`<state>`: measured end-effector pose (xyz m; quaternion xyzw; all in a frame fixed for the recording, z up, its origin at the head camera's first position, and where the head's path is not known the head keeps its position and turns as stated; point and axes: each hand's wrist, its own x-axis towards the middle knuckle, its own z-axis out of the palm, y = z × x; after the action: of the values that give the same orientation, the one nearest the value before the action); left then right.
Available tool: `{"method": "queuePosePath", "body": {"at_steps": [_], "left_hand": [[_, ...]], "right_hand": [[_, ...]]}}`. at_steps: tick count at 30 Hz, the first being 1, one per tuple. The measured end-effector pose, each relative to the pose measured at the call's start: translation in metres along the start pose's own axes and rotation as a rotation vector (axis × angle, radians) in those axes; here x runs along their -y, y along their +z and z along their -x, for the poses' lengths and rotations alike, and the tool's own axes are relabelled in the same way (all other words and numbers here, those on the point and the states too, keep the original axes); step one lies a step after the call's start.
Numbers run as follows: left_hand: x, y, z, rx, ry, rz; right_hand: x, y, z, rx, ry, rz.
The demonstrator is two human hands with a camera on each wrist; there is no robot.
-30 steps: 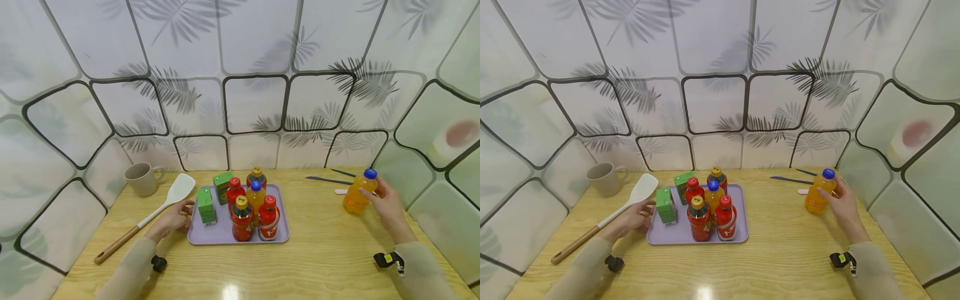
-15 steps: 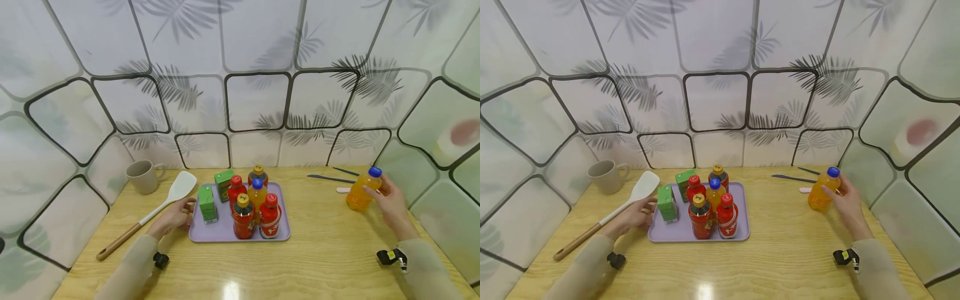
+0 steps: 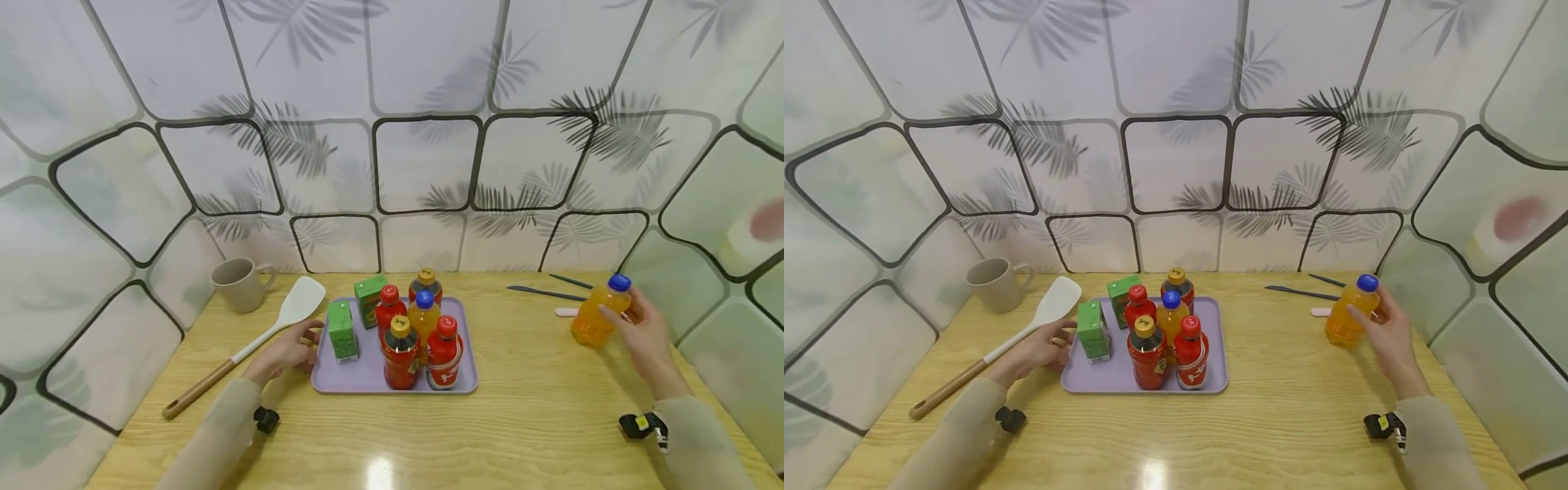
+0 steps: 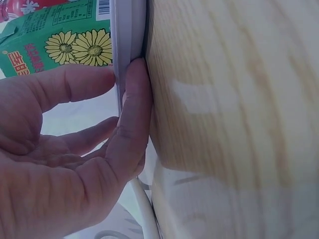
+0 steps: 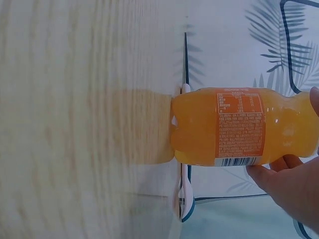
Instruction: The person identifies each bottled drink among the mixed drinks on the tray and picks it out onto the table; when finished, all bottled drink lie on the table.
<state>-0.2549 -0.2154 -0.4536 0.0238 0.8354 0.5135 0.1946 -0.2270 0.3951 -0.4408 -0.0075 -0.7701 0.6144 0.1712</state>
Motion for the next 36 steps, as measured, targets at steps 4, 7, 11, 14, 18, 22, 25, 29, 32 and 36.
{"method": "queuePosePath", "body": {"at_steps": [4, 7, 11, 14, 18, 22, 25, 29, 32, 36], "left_hand": [[0.001, -0.002, 0.001, 0.004, 0.002, 0.004], [0.002, -0.003, 0.002, 0.009, 0.01, 0.013], [0.007, -0.003, 0.005, 0.016, 0.005, 0.029], [0.01, -0.003, 0.008, 0.018, -0.005, 0.032], [0.009, -0.004, 0.008, 0.029, -0.002, 0.022], [0.007, -0.004, 0.006, 0.044, 0.003, 0.013], [0.005, -0.005, 0.004, 0.04, 0.0, 0.006], [0.001, -0.004, 0.002, 0.03, -0.006, 0.007], [0.001, -0.004, -0.001, 0.042, 0.002, 0.009], [0.001, -0.005, -0.003, 0.044, 0.003, 0.008]], "right_hand": [[-0.001, 0.002, 0.003, -0.019, 0.037, 0.0], [0.002, 0.004, 0.006, -0.047, 0.104, -0.012], [0.014, 0.011, 0.011, -0.148, 0.205, -0.088], [0.025, 0.017, 0.013, -0.266, 0.227, -0.166], [0.037, 0.022, 0.015, -0.393, 0.201, -0.291], [0.044, 0.026, 0.017, -0.452, 0.193, -0.361], [0.048, 0.031, 0.017, -0.445, 0.173, -0.371], [0.049, 0.04, 0.019, -0.323, 0.066, -0.437], [0.045, 0.046, 0.021, -0.191, -0.017, -0.5], [0.04, 0.056, 0.021, -0.071, -0.066, -0.515]]}}
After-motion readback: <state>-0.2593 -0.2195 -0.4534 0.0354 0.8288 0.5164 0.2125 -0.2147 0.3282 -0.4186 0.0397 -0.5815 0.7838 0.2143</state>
